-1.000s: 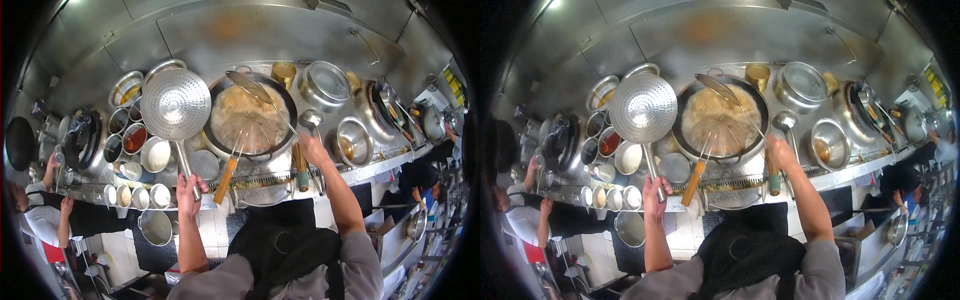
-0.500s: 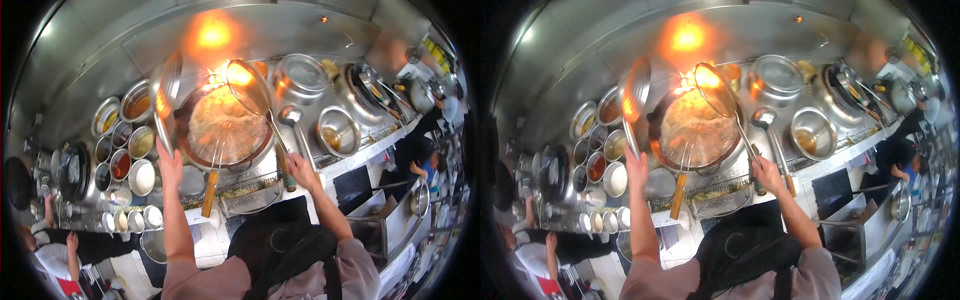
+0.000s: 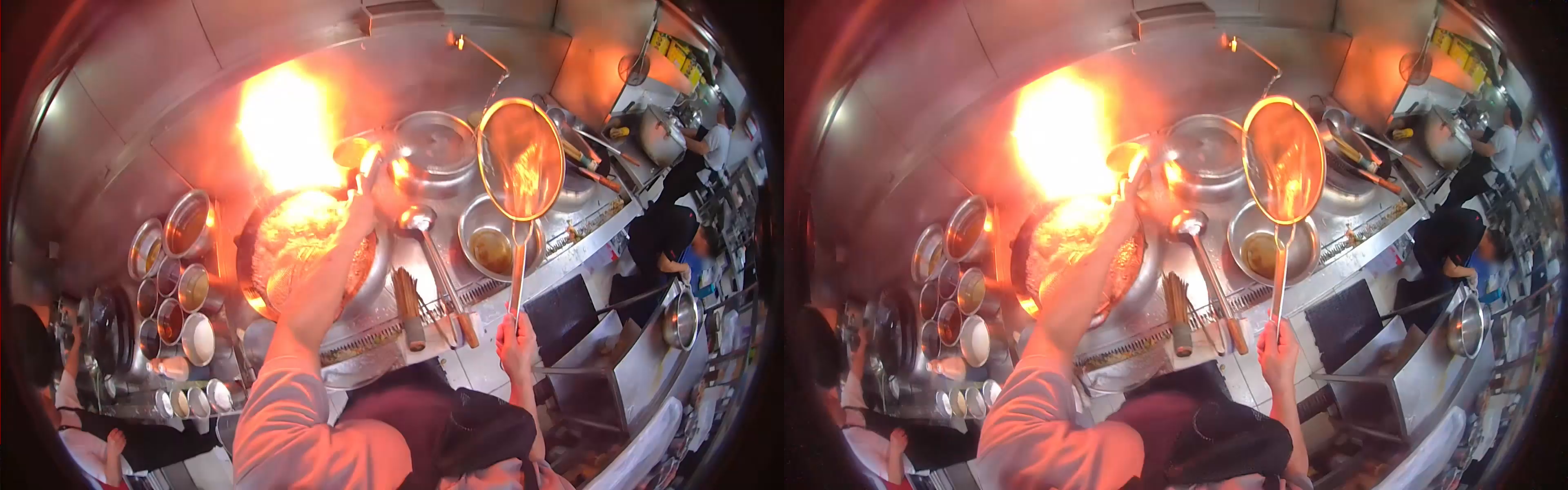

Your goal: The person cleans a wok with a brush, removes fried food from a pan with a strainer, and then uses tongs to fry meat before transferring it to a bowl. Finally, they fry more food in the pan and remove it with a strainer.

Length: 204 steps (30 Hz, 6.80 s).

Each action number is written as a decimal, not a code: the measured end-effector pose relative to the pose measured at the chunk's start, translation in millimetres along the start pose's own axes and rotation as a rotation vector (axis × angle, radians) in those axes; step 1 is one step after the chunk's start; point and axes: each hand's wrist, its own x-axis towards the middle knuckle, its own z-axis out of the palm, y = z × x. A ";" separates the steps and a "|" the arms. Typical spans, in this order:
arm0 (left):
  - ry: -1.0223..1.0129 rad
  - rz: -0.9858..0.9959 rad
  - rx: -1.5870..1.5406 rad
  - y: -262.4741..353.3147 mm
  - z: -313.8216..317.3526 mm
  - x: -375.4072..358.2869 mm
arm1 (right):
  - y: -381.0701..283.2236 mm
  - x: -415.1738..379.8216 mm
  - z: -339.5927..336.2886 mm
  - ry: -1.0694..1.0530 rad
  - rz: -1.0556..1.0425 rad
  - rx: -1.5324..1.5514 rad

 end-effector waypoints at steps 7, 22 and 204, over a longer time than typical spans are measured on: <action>0.281 -0.219 0.053 75.7 -130.0 -183.8 | -18.4 48.2 2.6 -0.294 -0.059 -0.244; 0.478 -0.660 0.103 -41.0 -171.5 -342.8 | 48.4 146.1 188.2 -0.722 -0.631 -0.662; 0.665 -0.593 -1.272 -44.9 -157.9 -263.8 | -39.5 99.7 218.6 -1.050 0.566 0.155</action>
